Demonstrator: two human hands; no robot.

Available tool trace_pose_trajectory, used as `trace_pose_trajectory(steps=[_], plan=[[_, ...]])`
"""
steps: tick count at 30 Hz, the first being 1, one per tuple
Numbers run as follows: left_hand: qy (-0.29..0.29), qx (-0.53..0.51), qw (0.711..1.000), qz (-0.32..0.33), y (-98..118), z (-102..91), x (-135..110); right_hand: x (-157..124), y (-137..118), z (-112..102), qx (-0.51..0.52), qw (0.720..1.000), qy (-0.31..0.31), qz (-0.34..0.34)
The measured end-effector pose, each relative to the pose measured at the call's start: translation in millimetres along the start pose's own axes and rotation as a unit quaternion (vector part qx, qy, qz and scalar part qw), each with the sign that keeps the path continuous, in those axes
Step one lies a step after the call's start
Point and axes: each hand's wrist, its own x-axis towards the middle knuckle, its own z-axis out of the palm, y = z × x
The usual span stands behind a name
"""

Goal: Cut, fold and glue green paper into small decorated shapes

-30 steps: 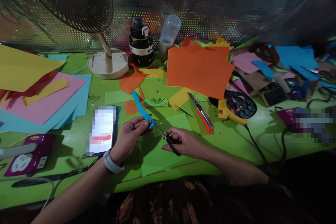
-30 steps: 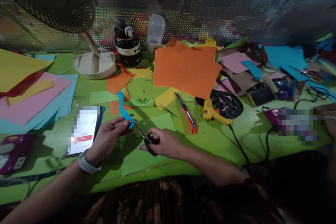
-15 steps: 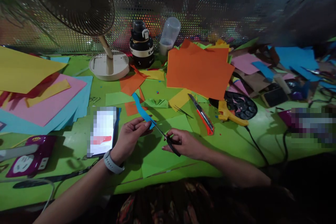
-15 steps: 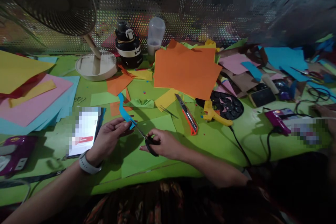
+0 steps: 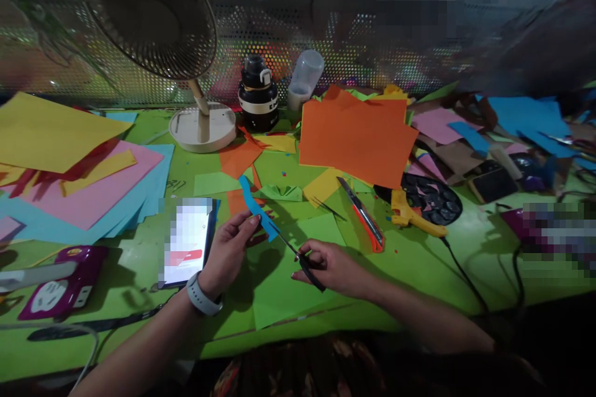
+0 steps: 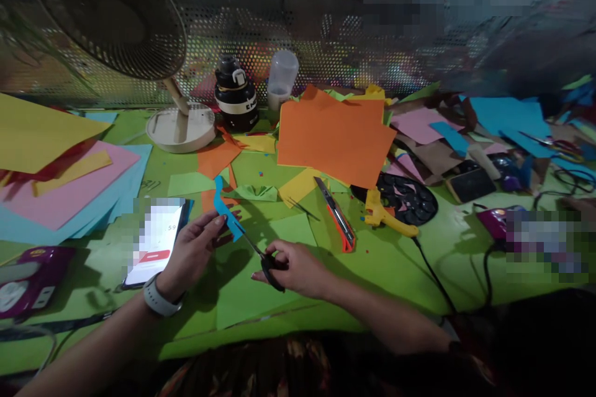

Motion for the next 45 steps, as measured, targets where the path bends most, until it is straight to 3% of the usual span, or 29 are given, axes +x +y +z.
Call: trace_pose_trajectory(steps=[5,19,31,45], plan=[[0.017,-0.008,1.000,-0.005,-0.1,0.3,1.4,-0.7,-0.2,-0.7,-0.015,1.000,0.003,-0.002],[-0.032,0.021,0.999,0.002,-3.1,-1.5,1.3,0.8,1.7,-0.7,0.001,1.000,-0.007,-0.016],[-0.020,0.019,1.000,0.004,-3.7,-2.7,2.2,2.9,5.3,-1.5,0.010,1.000,-0.010,-0.015],[-0.044,0.046,0.998,0.017,-6.7,-4.0,1.7,2.1,1.6,-0.7,0.039,0.999,-0.019,-0.019]])
